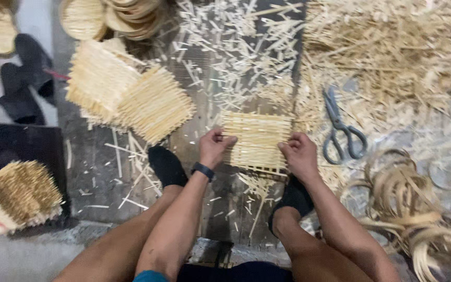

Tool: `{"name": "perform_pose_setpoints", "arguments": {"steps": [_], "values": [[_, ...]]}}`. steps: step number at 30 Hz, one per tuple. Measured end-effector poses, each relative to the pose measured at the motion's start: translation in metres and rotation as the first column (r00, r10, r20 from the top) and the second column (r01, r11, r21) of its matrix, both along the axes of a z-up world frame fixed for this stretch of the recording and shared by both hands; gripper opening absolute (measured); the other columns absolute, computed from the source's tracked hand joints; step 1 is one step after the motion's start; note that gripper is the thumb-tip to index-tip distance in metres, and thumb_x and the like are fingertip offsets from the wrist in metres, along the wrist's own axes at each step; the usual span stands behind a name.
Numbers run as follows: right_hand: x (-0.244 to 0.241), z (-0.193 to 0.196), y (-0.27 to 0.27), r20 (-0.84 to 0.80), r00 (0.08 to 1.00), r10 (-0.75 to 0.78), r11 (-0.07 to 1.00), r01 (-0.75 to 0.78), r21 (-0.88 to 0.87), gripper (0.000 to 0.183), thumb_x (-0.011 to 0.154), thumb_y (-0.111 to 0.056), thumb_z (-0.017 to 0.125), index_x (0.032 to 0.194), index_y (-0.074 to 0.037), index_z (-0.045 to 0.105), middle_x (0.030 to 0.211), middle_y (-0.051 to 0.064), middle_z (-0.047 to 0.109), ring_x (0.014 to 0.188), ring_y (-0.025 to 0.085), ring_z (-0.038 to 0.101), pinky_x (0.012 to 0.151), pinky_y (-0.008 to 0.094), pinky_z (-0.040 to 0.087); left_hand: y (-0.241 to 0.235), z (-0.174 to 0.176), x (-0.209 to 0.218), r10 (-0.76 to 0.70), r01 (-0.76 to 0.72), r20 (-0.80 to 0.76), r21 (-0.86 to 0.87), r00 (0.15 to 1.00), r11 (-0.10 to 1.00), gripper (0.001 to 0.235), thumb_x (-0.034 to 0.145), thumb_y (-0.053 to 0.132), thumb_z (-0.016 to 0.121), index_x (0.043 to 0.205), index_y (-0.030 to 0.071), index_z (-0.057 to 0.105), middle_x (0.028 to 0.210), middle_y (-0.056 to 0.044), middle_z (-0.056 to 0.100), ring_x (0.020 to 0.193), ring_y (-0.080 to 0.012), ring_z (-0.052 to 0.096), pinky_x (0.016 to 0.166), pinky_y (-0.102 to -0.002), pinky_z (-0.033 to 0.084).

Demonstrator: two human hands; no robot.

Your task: The person sits on the floor and repeatedly places a woven bamboo mat into a circular bamboo frame, then uses shears to trim the protruding edges. The person stacks the finished circular pieces and continues the process with additional mats and frames.

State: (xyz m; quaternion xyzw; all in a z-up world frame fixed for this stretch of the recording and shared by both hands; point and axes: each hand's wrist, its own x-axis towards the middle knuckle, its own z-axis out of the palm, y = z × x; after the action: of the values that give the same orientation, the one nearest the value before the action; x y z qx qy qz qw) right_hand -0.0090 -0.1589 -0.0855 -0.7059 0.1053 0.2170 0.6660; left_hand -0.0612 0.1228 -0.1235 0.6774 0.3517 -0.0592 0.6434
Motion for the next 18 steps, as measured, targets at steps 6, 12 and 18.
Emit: {"name": "perform_pose_setpoints", "arguments": {"steps": [6,12,18], "values": [[-0.009,0.009,-0.038,0.024,0.98,-0.199,0.979,0.198,0.059,0.037,0.089,-0.008,0.076,0.121,-0.002,0.058,0.092,0.003,0.066,0.082,0.009,0.063,0.072,0.024,0.055,0.005,0.042,0.007,-0.205,0.22,-0.101,0.177,0.974,0.959,0.057,0.077,0.026,0.092,0.117,-0.004,0.066,0.088,-0.005,0.072,0.076,-0.0118,0.062,0.067,-0.027,0.053],[-0.028,0.073,-0.232,0.405,0.849,-0.34,0.606,0.527,-0.596,0.031,0.093,-0.013,0.076,0.121,-0.003,0.064,0.114,0.012,0.065,0.102,0.022,0.064,0.092,0.036,0.054,0.013,0.067,0.005,0.016,-0.014,-0.033,0.076,0.999,0.997,0.08,0.086,0.019,0.083,0.149,0.001,0.037,0.111,-0.01,0.066,0.09,-0.0175,0.068,0.073,-0.028,0.057],[-0.073,0.096,-0.325,0.17,0.973,0.158,0.192,0.138,-0.972,0.014,0.093,-0.024,0.074,0.101,-0.013,0.079,0.129,0.016,0.064,0.13,0.037,0.051,0.115,0.051,0.035,0.039,0.074,0.008,0.016,-0.017,-0.072,-0.008,0.997,1.0,0.052,0.092,0.015,0.076,0.137,0.0,0.055,0.112,-0.008,0.068,0.093,-0.017,0.067,0.072,-0.029,0.057]]}}
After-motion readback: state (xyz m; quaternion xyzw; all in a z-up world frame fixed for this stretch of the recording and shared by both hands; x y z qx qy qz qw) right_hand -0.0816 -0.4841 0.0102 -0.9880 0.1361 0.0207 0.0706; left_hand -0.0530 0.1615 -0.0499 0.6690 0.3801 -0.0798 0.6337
